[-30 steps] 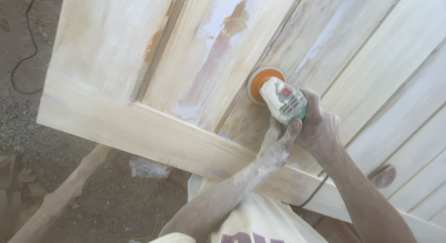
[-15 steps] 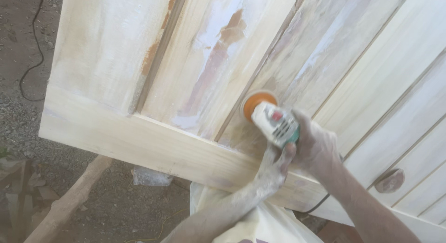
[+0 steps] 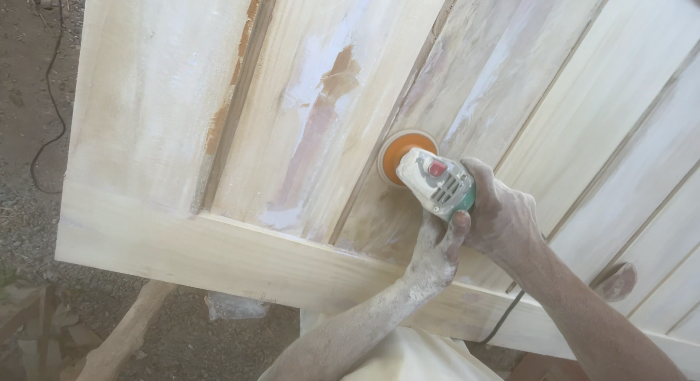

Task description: The person uses a power sander to smooth the surface of a wooden door. The person guides the tool across the door panels by hand.

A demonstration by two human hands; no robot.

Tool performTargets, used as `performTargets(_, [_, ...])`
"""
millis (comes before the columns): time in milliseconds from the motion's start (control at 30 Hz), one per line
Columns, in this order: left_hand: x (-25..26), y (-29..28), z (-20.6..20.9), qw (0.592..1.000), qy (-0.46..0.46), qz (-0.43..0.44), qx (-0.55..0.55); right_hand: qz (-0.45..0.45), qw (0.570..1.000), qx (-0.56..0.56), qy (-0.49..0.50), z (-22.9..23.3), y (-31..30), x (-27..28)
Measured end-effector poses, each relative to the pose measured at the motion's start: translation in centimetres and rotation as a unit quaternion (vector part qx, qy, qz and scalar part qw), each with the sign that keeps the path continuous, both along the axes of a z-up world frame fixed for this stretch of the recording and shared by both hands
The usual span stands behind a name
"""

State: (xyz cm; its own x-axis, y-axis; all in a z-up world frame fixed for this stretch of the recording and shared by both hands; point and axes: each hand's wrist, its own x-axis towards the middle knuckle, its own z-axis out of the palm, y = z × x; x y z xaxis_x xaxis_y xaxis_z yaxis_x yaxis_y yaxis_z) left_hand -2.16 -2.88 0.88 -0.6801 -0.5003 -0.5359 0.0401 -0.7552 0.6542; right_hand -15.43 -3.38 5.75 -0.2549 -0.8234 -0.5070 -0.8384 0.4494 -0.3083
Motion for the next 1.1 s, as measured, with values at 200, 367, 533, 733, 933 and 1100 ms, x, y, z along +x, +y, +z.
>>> performTargets(200, [-1.4,-1.5,-0.6,1.000,0.010,-0.002,-0.016,-0.006,1.000,-0.002,0.016,-0.6,-0.9,-1.1])
performTargets(367, [-2.4,-2.6,-0.7,0.999,-0.003,-0.019,-0.027,-0.036,0.999,0.015,0.021,-0.9,-1.6,-2.1])
performTargets(533, [-4.0,-4.0,-1.1,0.999,-0.011,-0.038,-0.032,-0.046,0.999,-0.007,0.027,-1.0,-2.6,-3.3])
performTargets(733, [-6.1,-5.5,-1.5,0.998,-0.023,-0.028,-0.050,-0.051,0.997,-0.036,0.038,-1.3,-3.7,-5.0])
performTargets(933, [-8.5,-8.1,-1.8,0.997,-0.041,-0.022,-0.063,-0.056,0.995,-0.070,0.041,-1.7,-6.2,-6.9])
performTargets(1100, [-11.2,-9.7,-1.9,0.995,-0.052,-0.017,-0.084,-0.125,0.991,-0.028,0.037,-1.1,-7.4,-8.7])
